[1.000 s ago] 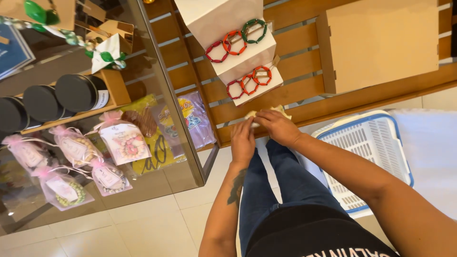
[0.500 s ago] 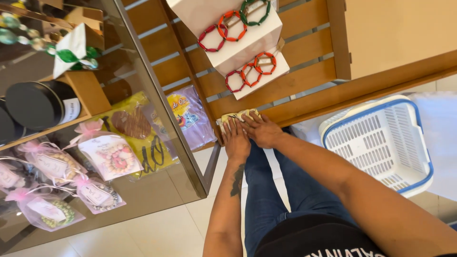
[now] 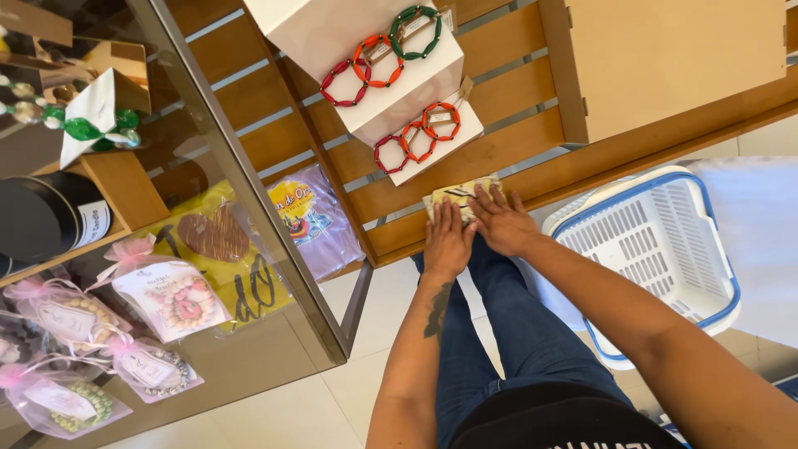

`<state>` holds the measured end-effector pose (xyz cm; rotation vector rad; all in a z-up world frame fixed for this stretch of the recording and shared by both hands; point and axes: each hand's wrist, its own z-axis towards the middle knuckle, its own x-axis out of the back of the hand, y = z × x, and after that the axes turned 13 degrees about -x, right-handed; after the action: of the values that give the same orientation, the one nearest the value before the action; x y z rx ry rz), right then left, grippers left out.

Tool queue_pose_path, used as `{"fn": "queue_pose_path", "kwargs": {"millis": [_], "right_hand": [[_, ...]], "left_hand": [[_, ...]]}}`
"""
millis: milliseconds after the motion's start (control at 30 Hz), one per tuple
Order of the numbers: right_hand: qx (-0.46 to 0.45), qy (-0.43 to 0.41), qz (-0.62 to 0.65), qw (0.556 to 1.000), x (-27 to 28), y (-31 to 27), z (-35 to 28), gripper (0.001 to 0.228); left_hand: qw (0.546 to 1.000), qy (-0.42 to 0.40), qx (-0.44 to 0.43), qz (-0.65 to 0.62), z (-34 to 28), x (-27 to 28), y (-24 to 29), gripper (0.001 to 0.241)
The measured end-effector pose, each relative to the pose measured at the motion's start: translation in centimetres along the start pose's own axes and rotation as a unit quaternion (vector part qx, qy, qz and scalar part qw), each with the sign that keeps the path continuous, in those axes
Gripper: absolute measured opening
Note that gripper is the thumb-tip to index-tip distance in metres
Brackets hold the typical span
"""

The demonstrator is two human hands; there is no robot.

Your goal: Cleaning and wiping jewelry, display surfaces, a box, and a shopping bag with a cloth.

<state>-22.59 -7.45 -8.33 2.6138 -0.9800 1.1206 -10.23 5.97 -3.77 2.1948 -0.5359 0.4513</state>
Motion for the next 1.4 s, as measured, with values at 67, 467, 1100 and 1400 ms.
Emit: {"fn": "queue_pose_path", "kwargs": {"millis": [67,467,1100,1400], "right_hand": [[0.019,0.001,0.010,1.000,0.5,-1.5,0.6,0.059],[0.102,0.057,-0.020,0.993,1.3,-2.1,1.2,0.058],[0.107,0.301,-0.001,0.947,2.2,9.2,2.2,0.043],[0.020,0.326,0.056,0.943,8.3,8.2,3.9,0.042]], "left_hand": [[1.000,0.015,0.022,-0.004,-1.1,0.8,0.0,0.073],[0.986,0.104,0.131,0.023,-0.7,-1.5,-0.6,0.070],[0.973,0.224,-0.037,0.048,7.6,-2.4,6.8,0.058],[0.952,0.267,-0.069,0.136,8.8,-0.4,8.4,0.064]]}}
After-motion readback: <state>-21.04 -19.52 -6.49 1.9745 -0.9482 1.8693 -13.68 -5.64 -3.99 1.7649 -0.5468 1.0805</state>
